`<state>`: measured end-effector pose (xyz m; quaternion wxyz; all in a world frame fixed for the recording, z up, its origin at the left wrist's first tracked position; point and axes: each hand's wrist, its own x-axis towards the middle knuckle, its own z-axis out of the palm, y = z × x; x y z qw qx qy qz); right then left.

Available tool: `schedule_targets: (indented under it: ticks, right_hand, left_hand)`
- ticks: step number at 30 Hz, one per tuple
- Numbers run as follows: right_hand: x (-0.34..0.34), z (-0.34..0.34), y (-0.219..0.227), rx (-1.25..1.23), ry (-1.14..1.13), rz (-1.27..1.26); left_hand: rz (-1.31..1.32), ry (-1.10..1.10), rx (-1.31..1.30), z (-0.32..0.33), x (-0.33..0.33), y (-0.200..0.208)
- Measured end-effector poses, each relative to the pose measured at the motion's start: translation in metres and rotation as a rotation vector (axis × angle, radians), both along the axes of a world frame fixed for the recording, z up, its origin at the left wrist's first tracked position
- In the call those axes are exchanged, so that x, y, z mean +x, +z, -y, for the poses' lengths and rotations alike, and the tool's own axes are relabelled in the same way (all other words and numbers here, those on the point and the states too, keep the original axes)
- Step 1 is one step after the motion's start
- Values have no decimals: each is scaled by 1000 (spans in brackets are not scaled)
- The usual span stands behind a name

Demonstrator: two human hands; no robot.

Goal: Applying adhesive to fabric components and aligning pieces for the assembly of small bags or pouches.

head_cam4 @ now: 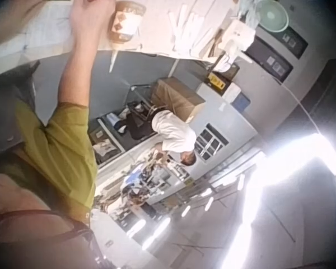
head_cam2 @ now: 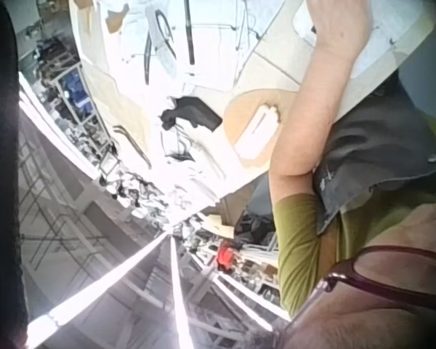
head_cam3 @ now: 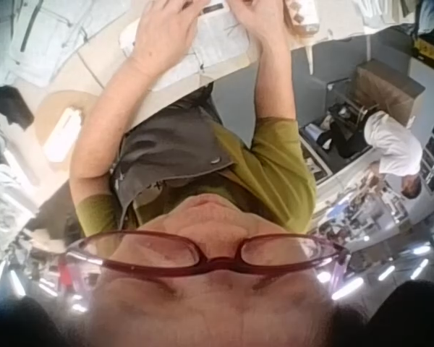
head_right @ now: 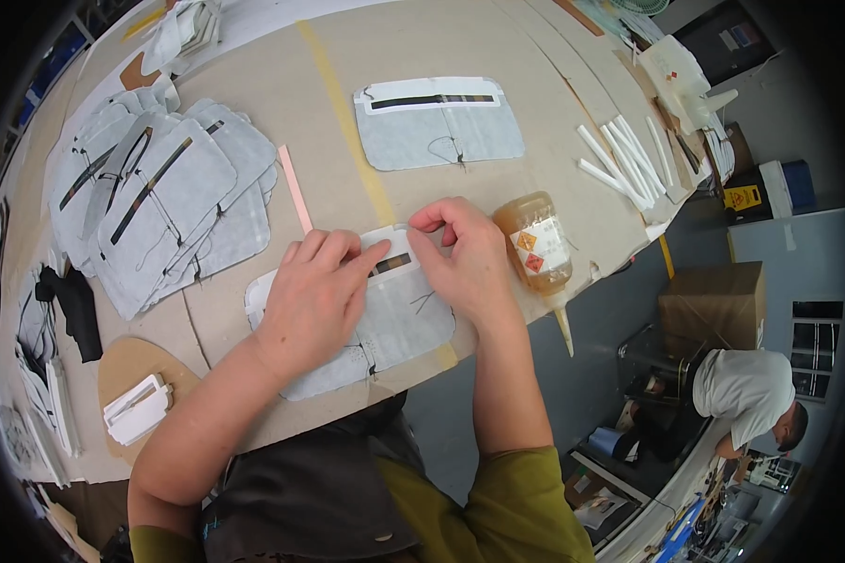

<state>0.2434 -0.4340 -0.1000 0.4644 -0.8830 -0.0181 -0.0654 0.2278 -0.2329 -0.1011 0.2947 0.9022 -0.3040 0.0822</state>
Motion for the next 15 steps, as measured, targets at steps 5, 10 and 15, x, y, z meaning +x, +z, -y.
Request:
schedule_targets:
  ticks: [5, 10, 15]
  right_hand:
    - [0, 3, -1, -33, 39, 34]
    - [0, 4, 1, -25, 49, -2]
    - [-1, 6, 3, -28, 70, -13]
  left_hand:
    - [19, 16, 19, 5, -1, 0]
    - [10, 22, 49, 6, -2, 1]
    - [32, 15, 66, 6, -3, 1]
